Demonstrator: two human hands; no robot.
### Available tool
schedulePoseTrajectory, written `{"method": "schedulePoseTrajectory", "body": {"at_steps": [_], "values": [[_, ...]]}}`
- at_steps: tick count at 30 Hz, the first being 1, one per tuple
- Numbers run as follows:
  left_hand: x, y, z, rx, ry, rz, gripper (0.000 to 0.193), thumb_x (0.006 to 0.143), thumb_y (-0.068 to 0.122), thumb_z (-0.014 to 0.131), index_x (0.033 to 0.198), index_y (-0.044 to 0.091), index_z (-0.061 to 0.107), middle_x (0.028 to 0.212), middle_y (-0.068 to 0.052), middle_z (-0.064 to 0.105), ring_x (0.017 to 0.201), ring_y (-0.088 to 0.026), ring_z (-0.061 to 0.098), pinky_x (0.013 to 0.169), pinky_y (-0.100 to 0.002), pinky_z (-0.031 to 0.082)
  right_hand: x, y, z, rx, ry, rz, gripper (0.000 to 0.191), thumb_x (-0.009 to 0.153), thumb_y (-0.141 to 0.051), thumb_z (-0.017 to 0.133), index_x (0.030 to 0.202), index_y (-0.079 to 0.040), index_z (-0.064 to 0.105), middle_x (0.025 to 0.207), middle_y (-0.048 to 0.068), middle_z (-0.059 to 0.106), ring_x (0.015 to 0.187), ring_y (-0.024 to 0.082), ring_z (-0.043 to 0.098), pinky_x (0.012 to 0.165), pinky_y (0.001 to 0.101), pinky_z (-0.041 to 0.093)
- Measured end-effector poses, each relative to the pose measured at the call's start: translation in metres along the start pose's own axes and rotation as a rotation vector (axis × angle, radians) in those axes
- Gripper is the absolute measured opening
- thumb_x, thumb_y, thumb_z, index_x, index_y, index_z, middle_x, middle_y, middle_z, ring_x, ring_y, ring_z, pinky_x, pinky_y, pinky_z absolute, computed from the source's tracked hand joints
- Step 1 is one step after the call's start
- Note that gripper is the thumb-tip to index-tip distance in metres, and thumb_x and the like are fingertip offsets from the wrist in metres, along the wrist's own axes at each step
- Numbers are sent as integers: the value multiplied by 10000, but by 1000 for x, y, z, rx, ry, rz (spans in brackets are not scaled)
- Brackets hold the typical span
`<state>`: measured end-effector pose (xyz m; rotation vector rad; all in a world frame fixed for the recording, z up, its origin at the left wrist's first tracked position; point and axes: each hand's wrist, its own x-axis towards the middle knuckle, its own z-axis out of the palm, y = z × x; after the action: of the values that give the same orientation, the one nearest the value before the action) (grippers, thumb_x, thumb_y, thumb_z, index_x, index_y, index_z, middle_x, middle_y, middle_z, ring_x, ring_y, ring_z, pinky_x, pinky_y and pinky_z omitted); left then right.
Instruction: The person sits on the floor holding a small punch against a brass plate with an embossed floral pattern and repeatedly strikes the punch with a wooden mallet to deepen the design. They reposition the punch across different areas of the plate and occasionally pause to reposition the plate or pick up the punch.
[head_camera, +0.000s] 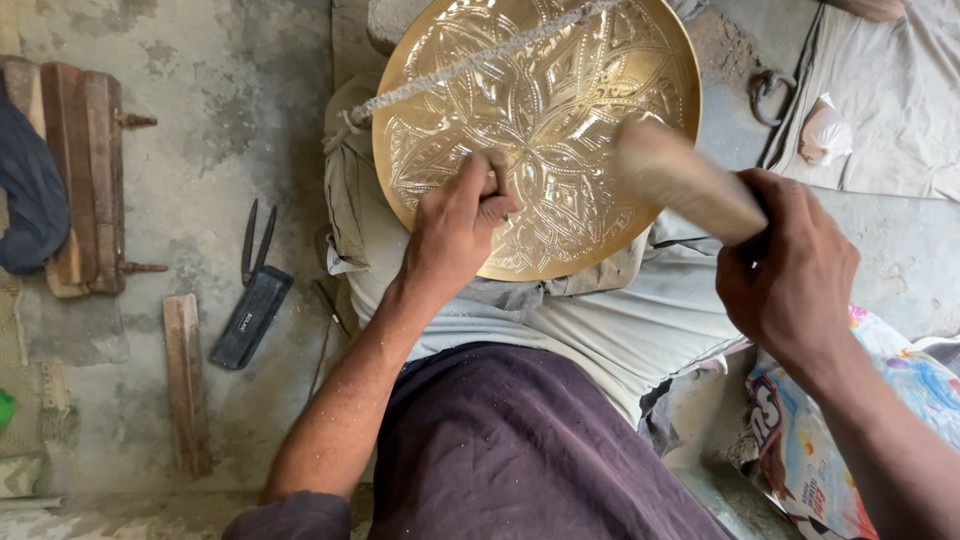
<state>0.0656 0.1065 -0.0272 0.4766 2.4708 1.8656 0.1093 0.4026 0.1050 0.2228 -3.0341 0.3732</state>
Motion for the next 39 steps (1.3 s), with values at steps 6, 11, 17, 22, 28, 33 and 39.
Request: {"method": "schedulePoseTrajectory", "body": {"at_steps": [6, 11, 17, 22, 28, 33, 39], "values": [[-3, 5, 5, 319, -8, 62, 309, 970, 193, 692, 1245, 100, 587, 950, -51, 727, 826, -175, 744, 599, -317, 607, 24, -16, -12, -152, 49, -118, 488, 781, 122, 640, 1254, 6, 608, 1025, 238, 670, 885, 415, 641, 787, 539, 509], [-3, 9, 3, 263, -4, 82, 241, 1010, 113, 667, 1226, 93, 564, 1059, -53, 729, 914, -170, 771, 678, -338, 616, 32, -33, -9, 557, 24, 106, 506, 884, 30, 693, 1337, 9, 469, 1186, 187, 648, 1074, 346, 657, 926, 466, 535], [-1, 13, 6, 234, 45, 41, 230, 981, 88, 691, 1191, 70, 598, 970, -64, 727, 872, -196, 761, 680, -360, 603, 59, -35, 0, -203, 95, -328, 430, 925, 83, 653, 1321, -33, 532, 1077, 195, 679, 888, 347, 655, 778, 483, 531], [-11, 19, 13, 68, 225, -6, 203, 996, 89, 693, 1163, 33, 593, 955, -104, 707, 872, -266, 744, 706, -405, 581, 75, -40, -1, -73, 13, -296, 380, 1029, 25, 574, 1398, -54, 529, 1100, 166, 654, 889, 296, 626, 788, 420, 510], [-19, 23, 18, 117, 309, -41, 233, 1008, 102, 708, 1177, 14, 574, 929, -126, 681, 861, -325, 699, 720, -439, 543, 82, -53, -12, -151, -17, -362, 356, 973, -32, 589, 1328, -58, 590, 1056, 165, 679, 899, 275, 641, 801, 379, 490], [-21, 23, 21, 114, 317, -66, 204, 1013, 139, 691, 1102, 21, 550, 914, -92, 667, 861, -265, 698, 726, -399, 565, 87, -59, -19, -349, 50, -465, 283, 998, -31, 610, 1273, -68, 667, 993, 140, 724, 812, 259, 657, 755, 391, 482], [-23, 23, 21, 161, 305, -66, 215, 1019, 143, 692, 1091, 3, 545, 891, -106, 645, 832, -274, 674, 706, -421, 538, 84, -64, -23, -465, -17, -468, 226, 1035, -51, 607, 1234, -93, 703, 945, 114, 730, 726, 248, 638, 727, 408, 475]]}}
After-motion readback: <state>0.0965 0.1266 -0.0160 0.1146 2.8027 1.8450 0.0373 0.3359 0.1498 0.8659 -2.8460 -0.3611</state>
